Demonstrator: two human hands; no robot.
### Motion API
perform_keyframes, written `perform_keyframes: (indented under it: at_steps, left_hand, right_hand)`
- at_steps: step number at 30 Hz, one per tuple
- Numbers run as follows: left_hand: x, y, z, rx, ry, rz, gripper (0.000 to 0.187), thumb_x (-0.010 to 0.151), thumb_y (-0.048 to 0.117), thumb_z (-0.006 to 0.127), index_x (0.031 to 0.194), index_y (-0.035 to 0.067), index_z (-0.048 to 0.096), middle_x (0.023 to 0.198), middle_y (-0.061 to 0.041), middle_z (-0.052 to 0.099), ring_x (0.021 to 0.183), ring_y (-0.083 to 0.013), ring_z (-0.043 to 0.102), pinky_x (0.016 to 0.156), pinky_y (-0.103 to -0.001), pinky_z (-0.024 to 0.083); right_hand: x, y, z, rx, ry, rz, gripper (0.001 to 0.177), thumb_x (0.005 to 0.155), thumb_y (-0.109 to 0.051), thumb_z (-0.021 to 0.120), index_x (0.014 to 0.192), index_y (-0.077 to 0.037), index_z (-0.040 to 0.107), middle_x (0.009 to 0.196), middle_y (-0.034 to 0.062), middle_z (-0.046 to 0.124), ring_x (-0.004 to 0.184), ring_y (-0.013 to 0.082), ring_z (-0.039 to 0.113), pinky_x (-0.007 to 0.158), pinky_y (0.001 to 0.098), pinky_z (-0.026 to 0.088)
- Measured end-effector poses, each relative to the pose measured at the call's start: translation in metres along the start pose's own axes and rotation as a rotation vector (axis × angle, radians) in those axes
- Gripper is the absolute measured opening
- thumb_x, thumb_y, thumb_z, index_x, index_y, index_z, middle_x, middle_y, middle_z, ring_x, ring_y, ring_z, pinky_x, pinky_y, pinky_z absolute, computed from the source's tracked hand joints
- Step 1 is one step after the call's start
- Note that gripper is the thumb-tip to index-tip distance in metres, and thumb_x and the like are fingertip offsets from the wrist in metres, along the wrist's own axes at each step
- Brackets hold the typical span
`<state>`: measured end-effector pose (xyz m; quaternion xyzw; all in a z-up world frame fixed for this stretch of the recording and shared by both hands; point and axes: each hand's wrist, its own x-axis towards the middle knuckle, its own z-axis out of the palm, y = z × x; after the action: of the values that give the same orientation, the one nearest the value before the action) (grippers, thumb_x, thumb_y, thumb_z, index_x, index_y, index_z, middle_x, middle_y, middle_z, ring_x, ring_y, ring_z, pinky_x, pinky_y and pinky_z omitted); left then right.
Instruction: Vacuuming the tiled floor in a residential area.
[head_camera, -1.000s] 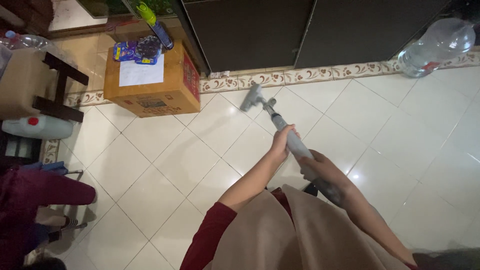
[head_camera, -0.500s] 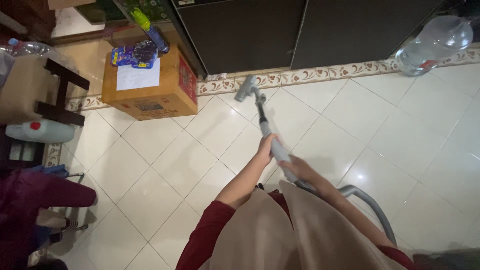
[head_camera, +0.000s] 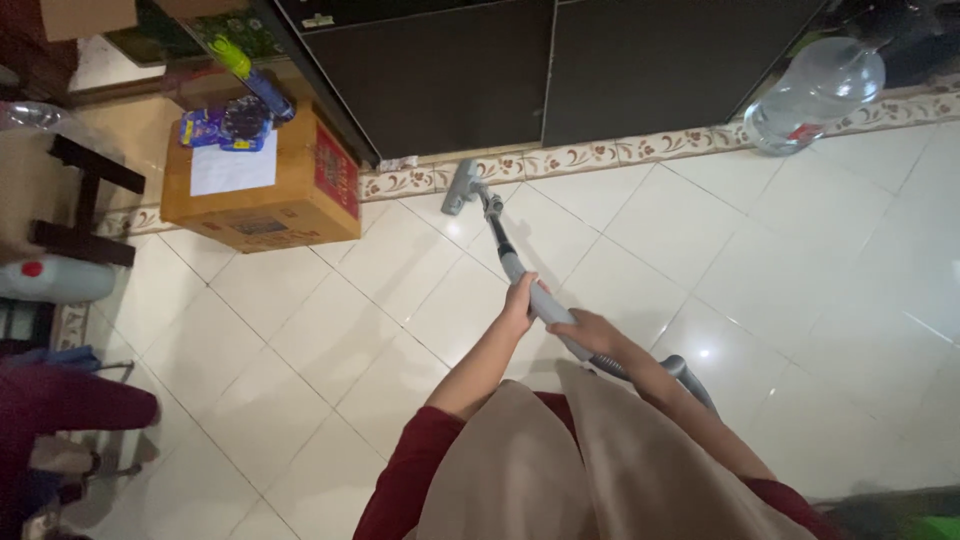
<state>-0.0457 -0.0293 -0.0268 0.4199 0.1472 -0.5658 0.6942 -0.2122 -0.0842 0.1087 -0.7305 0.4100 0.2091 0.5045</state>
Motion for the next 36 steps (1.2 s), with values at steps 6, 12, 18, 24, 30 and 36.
perform_keyframes:
  at_steps: [6, 12, 18, 24, 30, 36]
  left_hand:
    - [0.002, -0.041, 0.077, 0.123, -0.024, 0.015, 0.032, 0.085, 0.028, 0.074, 0.101, 0.003, 0.061, 0.088, -0.007, 0.066, 0.081, -0.0219, 0.069, 0.077, -0.036, 0.060]
    - [-0.038, -0.047, 0.163, 0.144, -0.129, -0.012, 0.033, 0.085, 0.027, 0.073, 0.105, 0.004, 0.061, 0.093, -0.007, 0.067, 0.087, -0.0227, 0.071, 0.082, -0.036, 0.061]
    - [-0.031, -0.052, 0.194, 0.001, -0.232, 0.031, 0.031, 0.090, 0.025, 0.071, 0.108, 0.003, 0.059, 0.097, -0.011, 0.068, 0.090, -0.0233, 0.071, 0.088, -0.036, 0.060]
    - [-0.008, -0.069, 0.179, 0.010, -0.161, 0.007, 0.029, 0.091, 0.026, 0.069, 0.102, 0.001, 0.058, 0.091, -0.013, 0.069, 0.080, -0.0231, 0.070, 0.080, -0.036, 0.059]
    - [0.026, -0.101, 0.115, 0.093, -0.110, 0.109, 0.026, 0.092, 0.023, 0.068, 0.097, 0.001, 0.057, 0.080, -0.010, 0.062, 0.069, -0.0228, 0.064, 0.066, -0.038, 0.058]
    - [0.020, -0.095, 0.123, 0.028, -0.041, 0.076, 0.019, 0.090, 0.020, 0.068, 0.093, 0.004, 0.058, 0.078, -0.008, 0.061, 0.069, -0.0220, 0.063, 0.066, -0.037, 0.057]
  right_hand:
    - [-0.045, 0.041, -0.051, 0.261, 0.084, -0.002, 0.080, 0.080, -0.059, 0.066, 0.131, 0.002, 0.062, 0.100, 0.0174, 0.073, 0.089, 0.0283, 0.070, 0.080, 0.0398, 0.055]
    - [-0.123, 0.059, -0.108, 0.609, 0.008, -0.239, 0.075, 0.079, -0.042, 0.064, 0.139, 0.001, 0.050, 0.099, 0.0136, 0.068, 0.087, 0.0218, 0.069, 0.076, 0.0347, 0.057]
    - [-0.119, 0.063, -0.146, 0.751, -0.126, -0.270, 0.068, 0.080, -0.036, 0.066, 0.134, 0.002, 0.051, 0.098, 0.0183, 0.068, 0.084, 0.0248, 0.069, 0.071, 0.0365, 0.057]
    - [-0.092, 0.075, -0.121, 0.880, -0.212, -0.196, 0.064, 0.080, -0.034, 0.067, 0.132, -0.003, 0.045, 0.096, 0.0122, 0.067, 0.084, 0.0224, 0.067, 0.066, 0.0362, 0.058]
    - [-0.031, 0.125, -0.066, 0.693, -0.075, -0.115, 0.062, 0.080, -0.031, 0.073, 0.127, 0.004, 0.055, 0.091, 0.0141, 0.068, 0.076, 0.0222, 0.068, 0.064, 0.0339, 0.057]
    - [-0.043, 0.121, -0.079, 0.523, -0.033, -0.147, 0.067, 0.072, -0.027, 0.082, 0.126, 0.005, 0.058, 0.095, 0.0140, 0.069, 0.079, 0.0206, 0.069, 0.066, 0.0313, 0.056]
